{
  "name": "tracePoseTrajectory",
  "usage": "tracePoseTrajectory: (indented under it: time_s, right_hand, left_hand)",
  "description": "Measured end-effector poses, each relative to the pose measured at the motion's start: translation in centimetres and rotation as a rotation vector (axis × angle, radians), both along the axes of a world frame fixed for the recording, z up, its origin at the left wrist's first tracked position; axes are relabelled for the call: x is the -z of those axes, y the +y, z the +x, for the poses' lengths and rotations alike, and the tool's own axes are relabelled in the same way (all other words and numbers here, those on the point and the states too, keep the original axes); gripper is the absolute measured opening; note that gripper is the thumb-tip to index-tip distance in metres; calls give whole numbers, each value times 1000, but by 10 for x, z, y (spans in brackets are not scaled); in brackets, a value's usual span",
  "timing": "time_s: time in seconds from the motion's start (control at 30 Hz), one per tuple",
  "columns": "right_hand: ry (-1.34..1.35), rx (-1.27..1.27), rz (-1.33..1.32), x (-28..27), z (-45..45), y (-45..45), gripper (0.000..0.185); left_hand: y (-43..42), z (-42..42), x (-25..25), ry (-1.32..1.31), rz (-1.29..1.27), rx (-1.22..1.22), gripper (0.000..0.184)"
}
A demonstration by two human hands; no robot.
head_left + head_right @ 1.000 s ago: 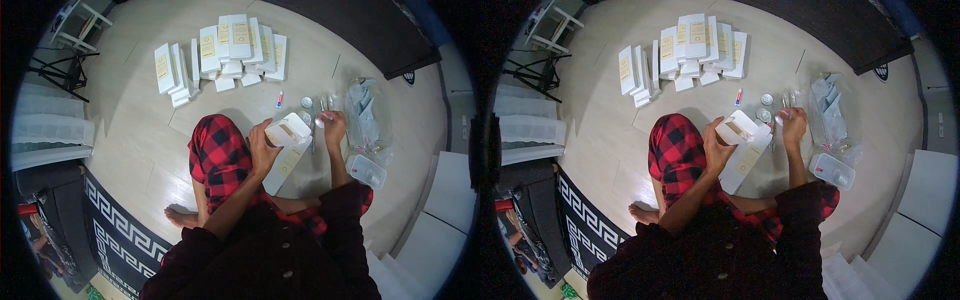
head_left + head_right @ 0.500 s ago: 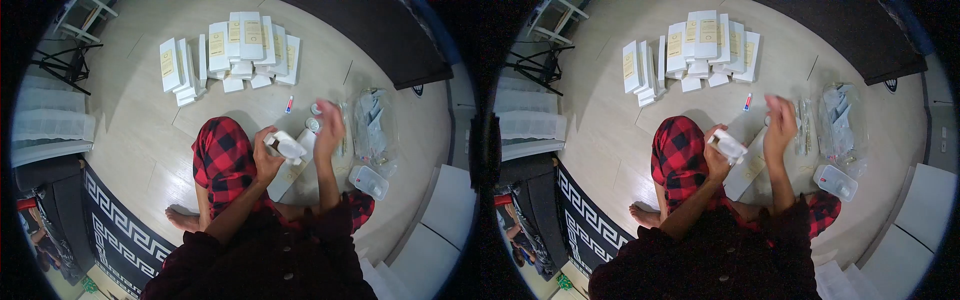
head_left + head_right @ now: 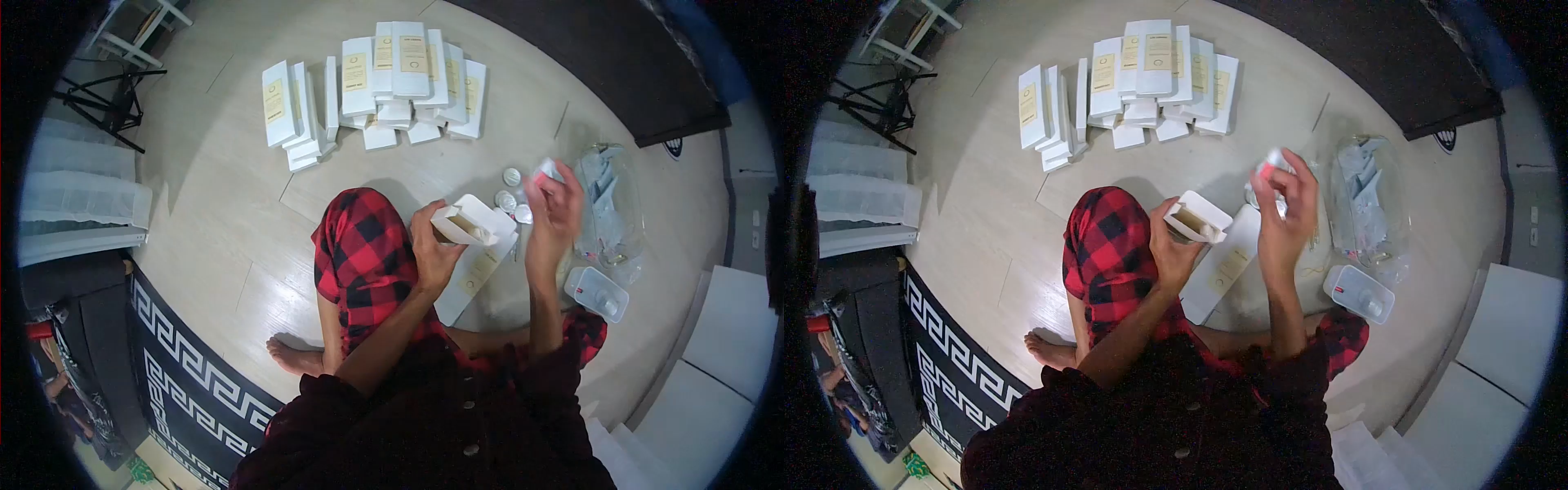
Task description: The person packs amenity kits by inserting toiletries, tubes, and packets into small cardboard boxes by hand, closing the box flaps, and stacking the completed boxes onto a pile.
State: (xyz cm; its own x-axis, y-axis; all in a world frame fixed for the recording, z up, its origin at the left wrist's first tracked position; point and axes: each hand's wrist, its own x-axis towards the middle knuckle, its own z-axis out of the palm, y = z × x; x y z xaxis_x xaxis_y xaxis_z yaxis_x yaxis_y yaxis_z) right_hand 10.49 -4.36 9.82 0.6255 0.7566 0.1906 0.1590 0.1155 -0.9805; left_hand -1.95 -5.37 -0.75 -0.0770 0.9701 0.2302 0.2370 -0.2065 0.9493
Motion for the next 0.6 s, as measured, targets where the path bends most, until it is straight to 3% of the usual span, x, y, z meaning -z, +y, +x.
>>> tracePoseTrajectory:
  time_s: [0.03,0.1,0.17,0.23,0.3,0.6]
  right_hand:
    - [-11,15,2,-7,-5,-14,31]
    - [-280,-78,165,-17,-9,-33,35]
    - [-537,-81,118,-9,-17,-36,34]
    - [-550,-111,115,5,-27,-32,39]
    - [-695,-79,124,11,-33,-31,31]
    - [-782,6,131,22,-28,-39,24]
  left_hand:
    - [-1,2,1,8,-6,2,76]
    - [-4,5,6,-10,-3,40,76]
    - [-7,7,4,-23,-1,90,76]
    - [-9,5,3,-11,-17,71,73]
    - [-10,4,2,21,22,89,70]
    - [-9,9,5,63,30,41,63]
